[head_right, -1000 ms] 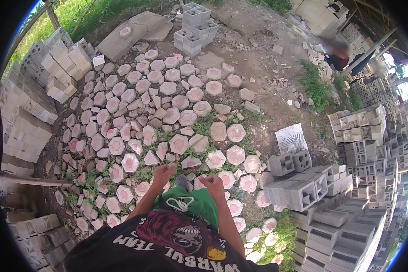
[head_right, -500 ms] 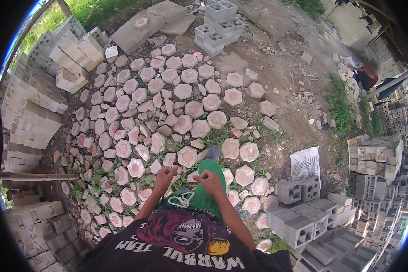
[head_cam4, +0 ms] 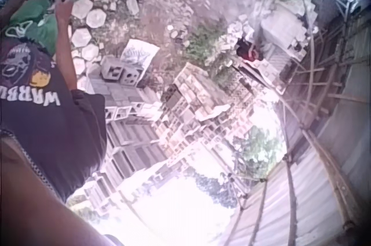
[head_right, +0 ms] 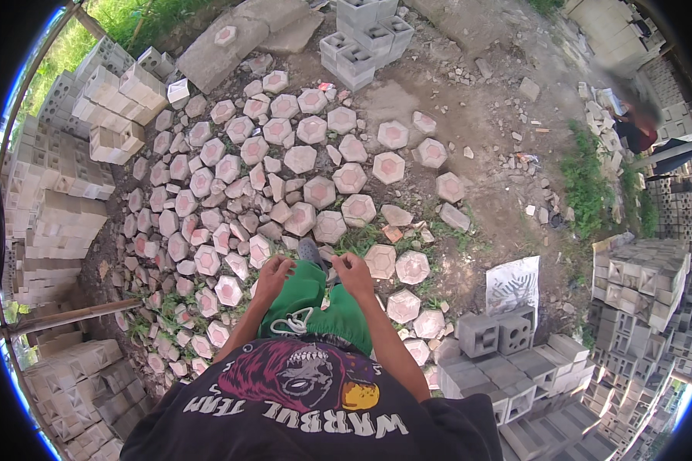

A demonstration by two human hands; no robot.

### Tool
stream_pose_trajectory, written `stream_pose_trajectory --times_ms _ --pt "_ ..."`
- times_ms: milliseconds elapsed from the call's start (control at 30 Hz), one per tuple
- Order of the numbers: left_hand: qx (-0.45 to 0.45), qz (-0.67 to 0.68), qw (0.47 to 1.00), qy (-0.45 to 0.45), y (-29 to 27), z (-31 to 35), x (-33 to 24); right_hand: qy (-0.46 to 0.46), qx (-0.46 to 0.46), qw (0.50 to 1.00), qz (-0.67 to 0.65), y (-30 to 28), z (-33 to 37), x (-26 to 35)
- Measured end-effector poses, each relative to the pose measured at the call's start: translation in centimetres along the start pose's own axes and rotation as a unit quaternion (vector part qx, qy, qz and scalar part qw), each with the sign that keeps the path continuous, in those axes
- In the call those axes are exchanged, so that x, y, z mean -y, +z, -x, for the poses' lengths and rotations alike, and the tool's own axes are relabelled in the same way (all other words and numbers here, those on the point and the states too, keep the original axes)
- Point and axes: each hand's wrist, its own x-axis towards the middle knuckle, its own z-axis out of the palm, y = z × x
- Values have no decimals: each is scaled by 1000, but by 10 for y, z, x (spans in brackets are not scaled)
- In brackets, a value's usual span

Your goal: The person repeatedly picks up hollow concrete blocks from a pile and carries them to a stack, placing them on top. The person walks back and forth across a paved area to repeat the process.

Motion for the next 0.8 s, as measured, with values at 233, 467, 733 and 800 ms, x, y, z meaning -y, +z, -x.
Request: stream_pose_trajectory --times_ms 233,467,733,800 --pt "58 -52 997 22 8 -76 -22 12 -71 997 -41 -15 -46 9" --pt "153 -72 981 97 35 -216 -94 35 -148 986 -61 -43 -138 46" --pt "106 16 992 69 7 -327 -180 17 -145 985 -91 -40 -242 123" --pt "89 22 993 75 -3 -345 -172 25 -140 987 -77 -32 -257 133"
